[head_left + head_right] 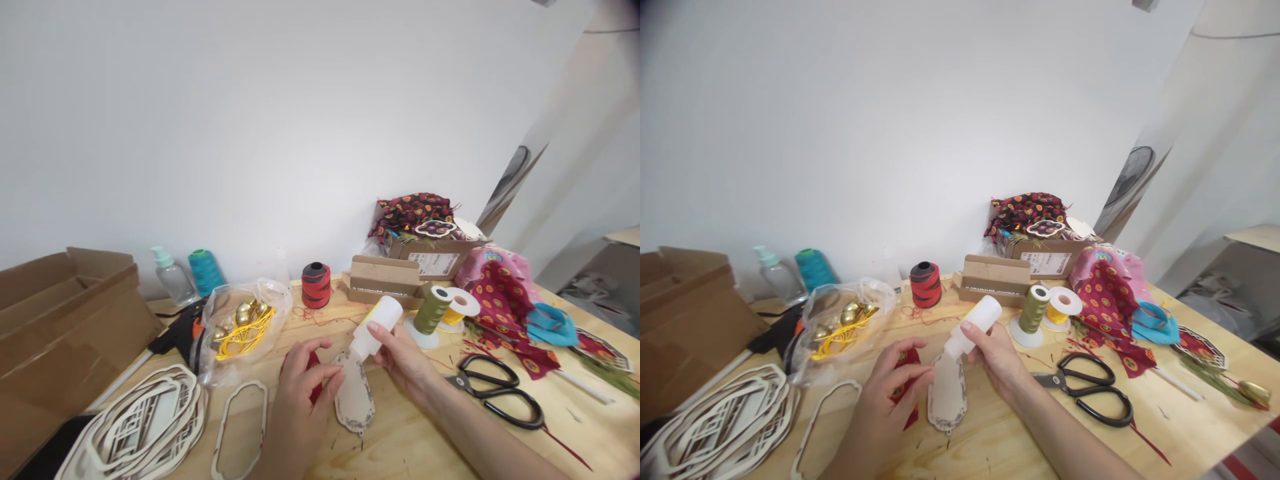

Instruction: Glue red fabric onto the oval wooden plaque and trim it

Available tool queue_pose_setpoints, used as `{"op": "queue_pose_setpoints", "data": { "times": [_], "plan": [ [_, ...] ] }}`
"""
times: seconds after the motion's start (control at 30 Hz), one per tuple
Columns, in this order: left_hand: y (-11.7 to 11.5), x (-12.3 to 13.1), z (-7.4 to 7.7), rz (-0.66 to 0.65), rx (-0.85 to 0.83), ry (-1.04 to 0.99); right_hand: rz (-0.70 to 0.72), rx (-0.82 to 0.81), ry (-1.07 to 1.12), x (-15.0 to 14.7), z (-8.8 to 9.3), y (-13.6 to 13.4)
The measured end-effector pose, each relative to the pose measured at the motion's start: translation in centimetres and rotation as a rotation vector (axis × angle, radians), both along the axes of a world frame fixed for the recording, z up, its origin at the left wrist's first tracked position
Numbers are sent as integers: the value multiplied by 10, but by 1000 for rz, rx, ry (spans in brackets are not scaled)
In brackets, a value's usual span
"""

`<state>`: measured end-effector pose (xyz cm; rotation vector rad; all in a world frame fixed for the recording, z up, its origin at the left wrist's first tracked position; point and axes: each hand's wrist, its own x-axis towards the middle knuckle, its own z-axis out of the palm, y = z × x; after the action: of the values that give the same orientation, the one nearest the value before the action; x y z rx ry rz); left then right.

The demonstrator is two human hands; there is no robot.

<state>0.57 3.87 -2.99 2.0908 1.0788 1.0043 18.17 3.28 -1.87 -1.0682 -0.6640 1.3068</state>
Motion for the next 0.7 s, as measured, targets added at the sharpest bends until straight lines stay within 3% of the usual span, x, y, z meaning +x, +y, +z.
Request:
{"op": "queue_pose_setpoints", "data": {
  "times": [0.13,0.37,0.7],
  "plan": [
    [-2,0,5,10,7,-12,-9,12,-45,-2,0,0],
    [-8,2,14,64,-130,-179,14,38,-62,-5,0,-1],
    [-6,5,10,56,-318,-230,49,73,37,-5,1,-2]
  ]
}}
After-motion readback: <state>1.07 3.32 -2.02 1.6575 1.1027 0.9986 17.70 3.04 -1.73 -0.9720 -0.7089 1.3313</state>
